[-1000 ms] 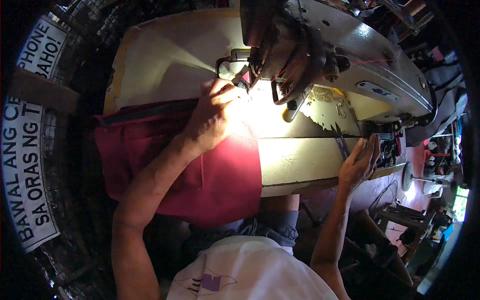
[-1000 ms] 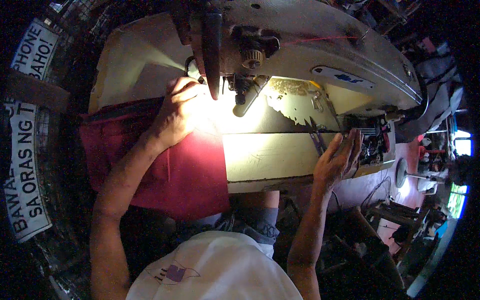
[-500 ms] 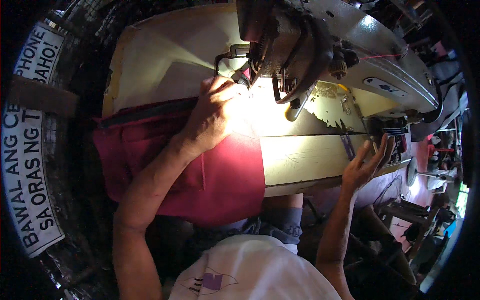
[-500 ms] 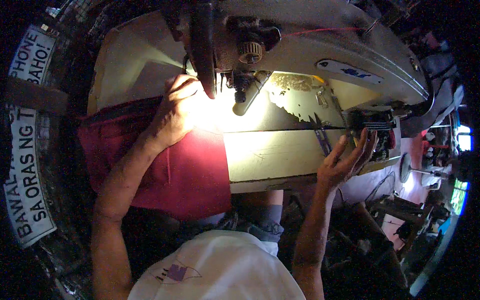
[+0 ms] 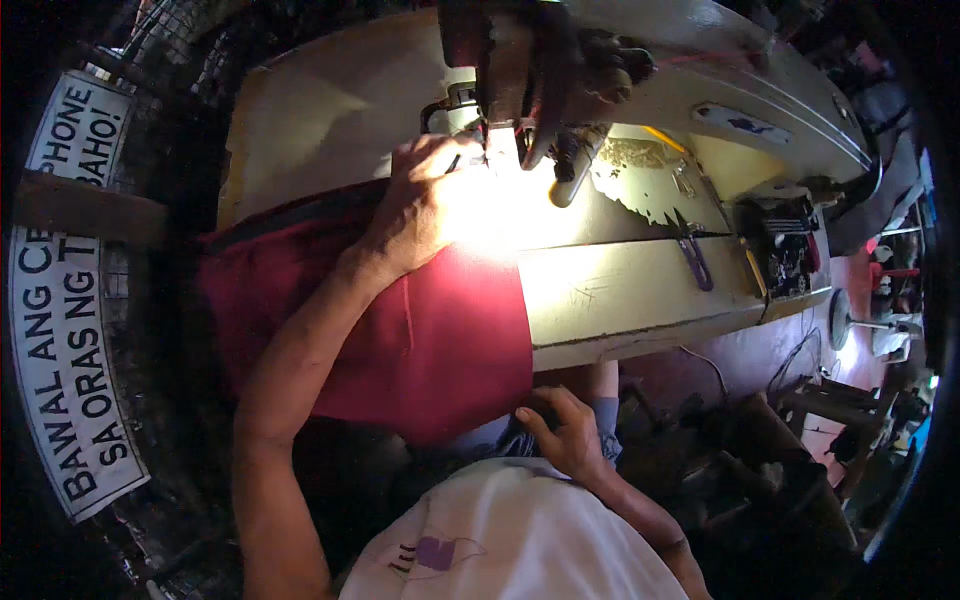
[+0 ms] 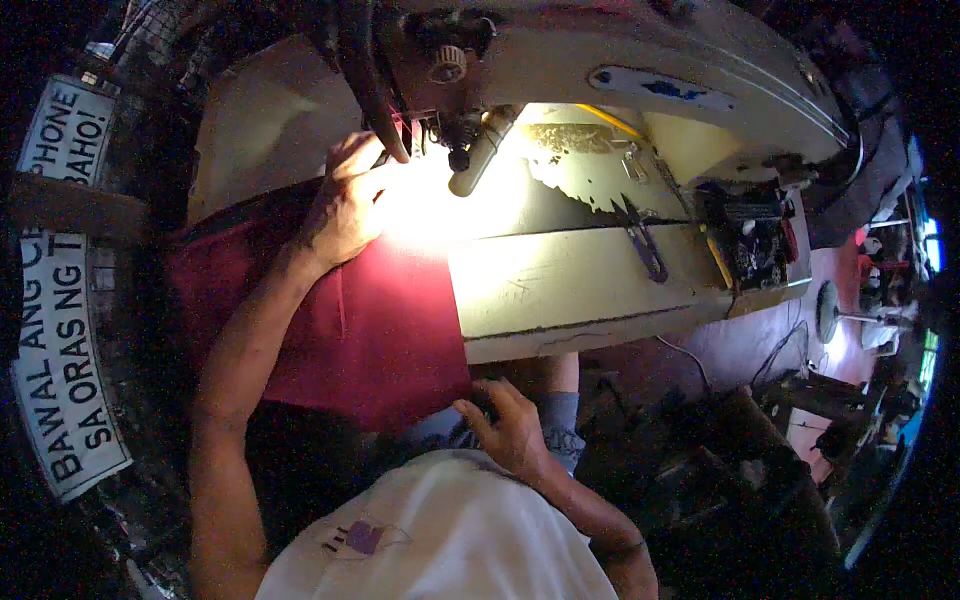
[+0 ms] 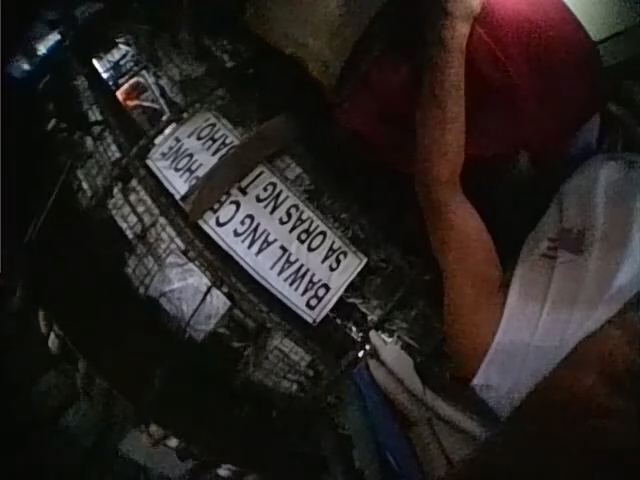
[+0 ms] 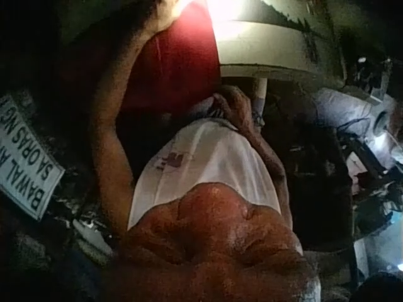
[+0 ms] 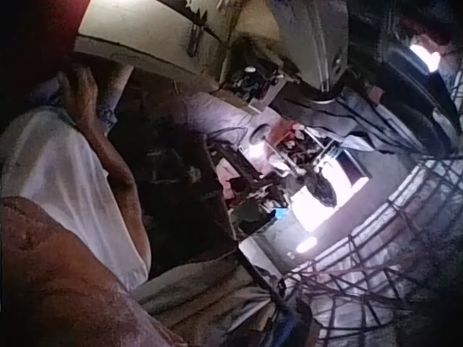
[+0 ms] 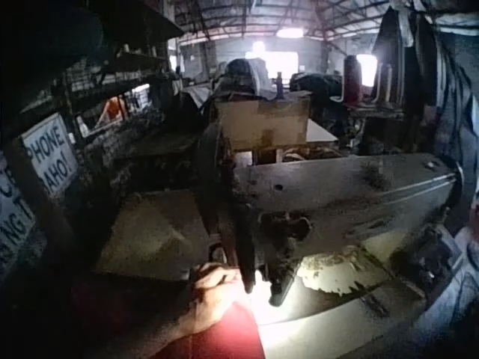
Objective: Sewing a pink fabric bag using a sewing machine.
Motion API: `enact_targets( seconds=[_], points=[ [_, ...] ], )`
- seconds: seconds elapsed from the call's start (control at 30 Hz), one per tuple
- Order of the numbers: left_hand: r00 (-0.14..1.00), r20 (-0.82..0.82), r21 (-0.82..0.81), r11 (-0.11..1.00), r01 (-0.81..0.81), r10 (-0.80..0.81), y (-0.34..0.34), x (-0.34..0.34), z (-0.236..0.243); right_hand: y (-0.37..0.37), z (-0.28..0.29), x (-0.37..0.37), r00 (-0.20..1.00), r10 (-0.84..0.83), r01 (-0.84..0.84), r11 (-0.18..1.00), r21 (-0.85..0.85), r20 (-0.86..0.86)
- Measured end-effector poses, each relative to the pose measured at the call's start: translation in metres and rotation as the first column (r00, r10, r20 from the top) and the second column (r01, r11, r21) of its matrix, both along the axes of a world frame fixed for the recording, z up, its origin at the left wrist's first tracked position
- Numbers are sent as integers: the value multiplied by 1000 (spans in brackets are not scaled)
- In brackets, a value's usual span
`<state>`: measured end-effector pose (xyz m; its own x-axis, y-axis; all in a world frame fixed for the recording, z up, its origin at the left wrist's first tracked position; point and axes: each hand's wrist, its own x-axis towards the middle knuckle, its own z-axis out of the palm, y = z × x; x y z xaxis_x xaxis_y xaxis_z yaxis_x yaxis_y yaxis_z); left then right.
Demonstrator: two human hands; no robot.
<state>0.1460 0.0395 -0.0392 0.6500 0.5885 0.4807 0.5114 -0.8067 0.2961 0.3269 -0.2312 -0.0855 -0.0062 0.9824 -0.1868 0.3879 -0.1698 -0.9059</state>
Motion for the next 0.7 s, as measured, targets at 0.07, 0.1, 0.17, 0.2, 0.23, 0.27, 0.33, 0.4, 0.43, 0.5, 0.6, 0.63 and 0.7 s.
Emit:
enact_targets(
  seconds=[0.07,0.1,0.17,0.2,0.23,0.27,0.33,0.4,0.43,0.5,0.6,0.63,0.7],
  points=[
    [998,-47,78,996,-36,40,-10,-2,7,-6,2,-6,999,-31,33,998,47,-39],
    [995,-89,134,990,-35,48,-18,-3,11,-9,4,-8,998,-28,32,997,63,-62],
    [979,-186,162,985,-57,87,-39,-6,18,-14,8,-13,999,-44,44,995,90,-7],
    [979,-188,163,986,-46,77,-50,-7,20,-16,10,-15,997,-23,16,995,100,74],
    [975,-205,128,990,-60,86,-60,-8,21,-18,12,-16,998,-34,27,993,113,59],
    [968,-229,97,992,-81,101,-69,-7,22,-19,15,-17,998,-38,39,999,22,-59],
    [970,-210,122,987,-100,124,-82,-7,23,-20,20,-17,983,-45,34,998,-61,-180],
    [963,-247,130,988,-78,109,-86,-8,23,-20,25,-14,912,48,-131,975,-180,-406],
    [969,-226,157,985,-67,102,-85,-11,24,-20,28,-12,915,28,-125,968,-217,-403],
    [951,-233,222,963,-151,202,-82,-21,28,-19,31,-8,818,129,-354,881,-313,-561],
    [789,-272,403,810,-426,550,-78,-44,41,-8,31,3,820,474,-456,880,136,-321],
    [767,-278,413,793,-447,578,-78,-50,45,-2,30,7,817,476,-455,879,142,-325],
    [724,-299,407,770,-492,621,-82,-56,50,14,28,16,753,567,-658,638,400,334]
  ],
)
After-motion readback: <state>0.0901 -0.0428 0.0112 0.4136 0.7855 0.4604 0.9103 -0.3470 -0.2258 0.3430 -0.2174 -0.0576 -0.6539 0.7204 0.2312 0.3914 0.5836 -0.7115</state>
